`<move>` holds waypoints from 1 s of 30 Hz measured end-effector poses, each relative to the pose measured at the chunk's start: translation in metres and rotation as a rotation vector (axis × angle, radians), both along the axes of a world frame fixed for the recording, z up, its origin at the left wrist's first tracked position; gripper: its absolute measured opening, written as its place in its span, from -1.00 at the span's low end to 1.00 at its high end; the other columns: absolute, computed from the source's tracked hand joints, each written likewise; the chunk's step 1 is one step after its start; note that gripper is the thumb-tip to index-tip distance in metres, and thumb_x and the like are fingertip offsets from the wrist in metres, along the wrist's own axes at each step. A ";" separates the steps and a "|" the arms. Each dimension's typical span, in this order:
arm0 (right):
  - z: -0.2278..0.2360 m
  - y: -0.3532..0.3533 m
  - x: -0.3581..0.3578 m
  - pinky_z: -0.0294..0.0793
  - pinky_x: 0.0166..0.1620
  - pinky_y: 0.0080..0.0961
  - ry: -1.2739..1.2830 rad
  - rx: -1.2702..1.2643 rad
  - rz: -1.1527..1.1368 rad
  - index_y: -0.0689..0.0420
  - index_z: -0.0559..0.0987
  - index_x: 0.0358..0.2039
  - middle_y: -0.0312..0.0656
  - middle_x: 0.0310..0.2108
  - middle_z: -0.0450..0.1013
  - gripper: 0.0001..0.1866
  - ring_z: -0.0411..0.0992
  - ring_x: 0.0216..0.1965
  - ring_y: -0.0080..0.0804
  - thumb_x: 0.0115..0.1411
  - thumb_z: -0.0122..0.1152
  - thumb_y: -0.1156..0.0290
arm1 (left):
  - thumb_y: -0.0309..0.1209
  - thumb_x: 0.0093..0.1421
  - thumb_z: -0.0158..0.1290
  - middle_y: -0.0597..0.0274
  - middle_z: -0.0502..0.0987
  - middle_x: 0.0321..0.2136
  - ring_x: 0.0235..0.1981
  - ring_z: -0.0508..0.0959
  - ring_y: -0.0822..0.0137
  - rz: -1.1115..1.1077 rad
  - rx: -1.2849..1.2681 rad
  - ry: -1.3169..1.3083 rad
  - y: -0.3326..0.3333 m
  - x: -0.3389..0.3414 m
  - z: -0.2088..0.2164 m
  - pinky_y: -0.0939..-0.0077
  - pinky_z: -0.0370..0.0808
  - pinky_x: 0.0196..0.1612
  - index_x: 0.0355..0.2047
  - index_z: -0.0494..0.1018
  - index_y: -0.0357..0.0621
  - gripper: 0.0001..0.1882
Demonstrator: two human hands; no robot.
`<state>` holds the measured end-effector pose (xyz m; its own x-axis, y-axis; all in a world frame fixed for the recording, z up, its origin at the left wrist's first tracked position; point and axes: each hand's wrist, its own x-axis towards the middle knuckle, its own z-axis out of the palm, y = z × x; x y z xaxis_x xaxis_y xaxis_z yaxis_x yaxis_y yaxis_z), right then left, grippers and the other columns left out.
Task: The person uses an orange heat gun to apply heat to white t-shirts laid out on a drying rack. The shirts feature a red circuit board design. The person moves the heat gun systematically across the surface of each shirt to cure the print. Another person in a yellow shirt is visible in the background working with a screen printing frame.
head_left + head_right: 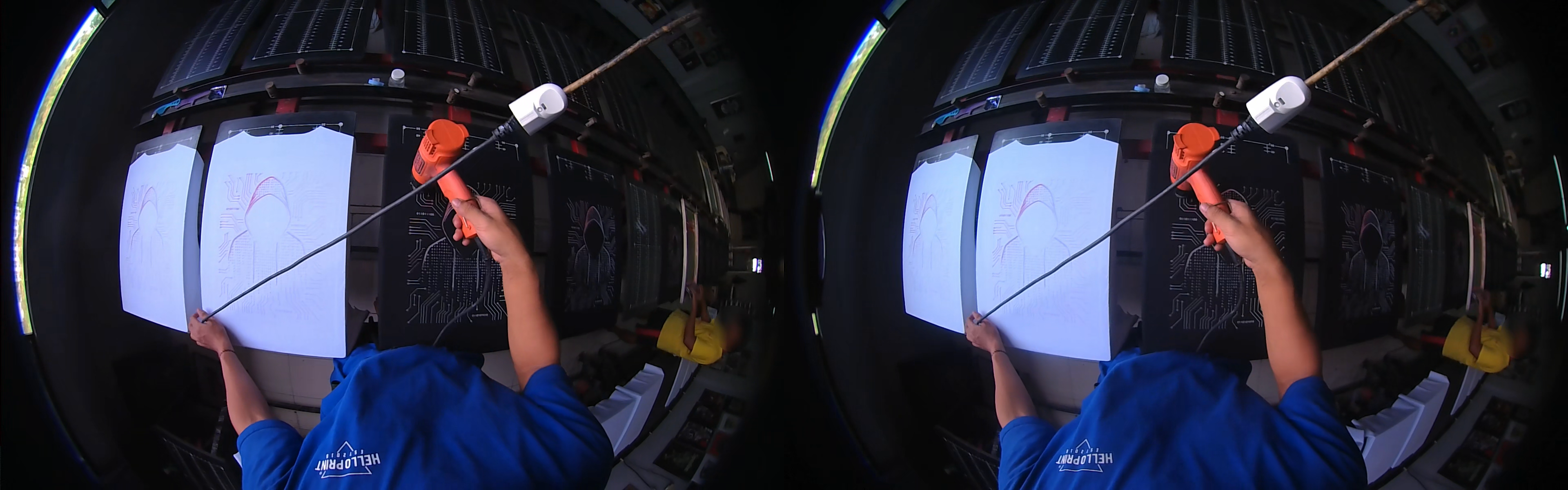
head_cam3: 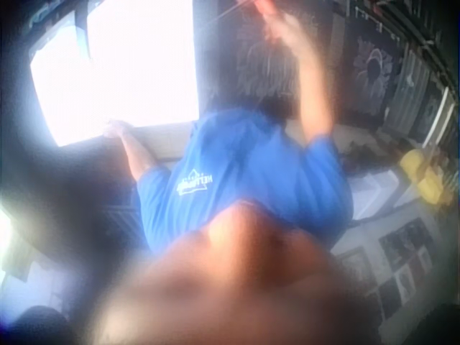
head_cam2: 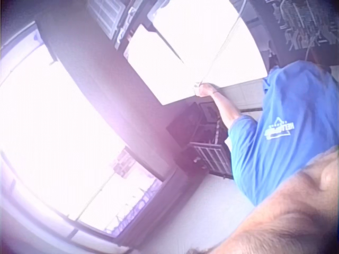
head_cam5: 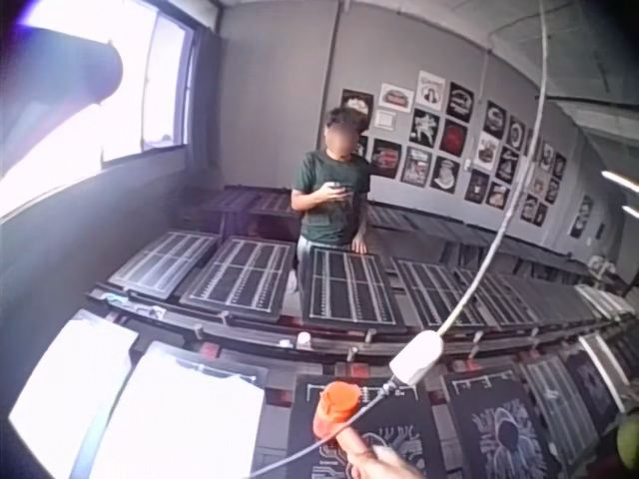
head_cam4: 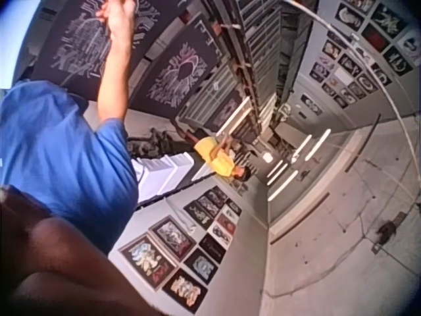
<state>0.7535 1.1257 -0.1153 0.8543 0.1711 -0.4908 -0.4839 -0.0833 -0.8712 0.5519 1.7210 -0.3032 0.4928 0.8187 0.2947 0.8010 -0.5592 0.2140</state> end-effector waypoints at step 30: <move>0.006 -0.027 -0.017 0.38 -0.54 -0.67 0.015 0.031 -0.116 0.19 0.46 -0.25 -0.30 -0.51 0.42 -0.66 0.42 -0.57 -0.60 0.26 0.15 0.12 | -0.29 0.36 -0.22 -0.21 0.54 -0.24 -0.17 0.51 -0.20 -0.011 -0.212 -0.290 0.037 -0.050 -0.056 0.07 0.42 -0.10 -0.19 0.44 -0.35 -0.65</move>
<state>0.7365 1.0984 -0.1095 0.8616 0.0867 -0.5001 -0.5021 0.0012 -0.8648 0.5017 1.7582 -0.3594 0.4226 0.8718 0.2478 0.6843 -0.4862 0.5434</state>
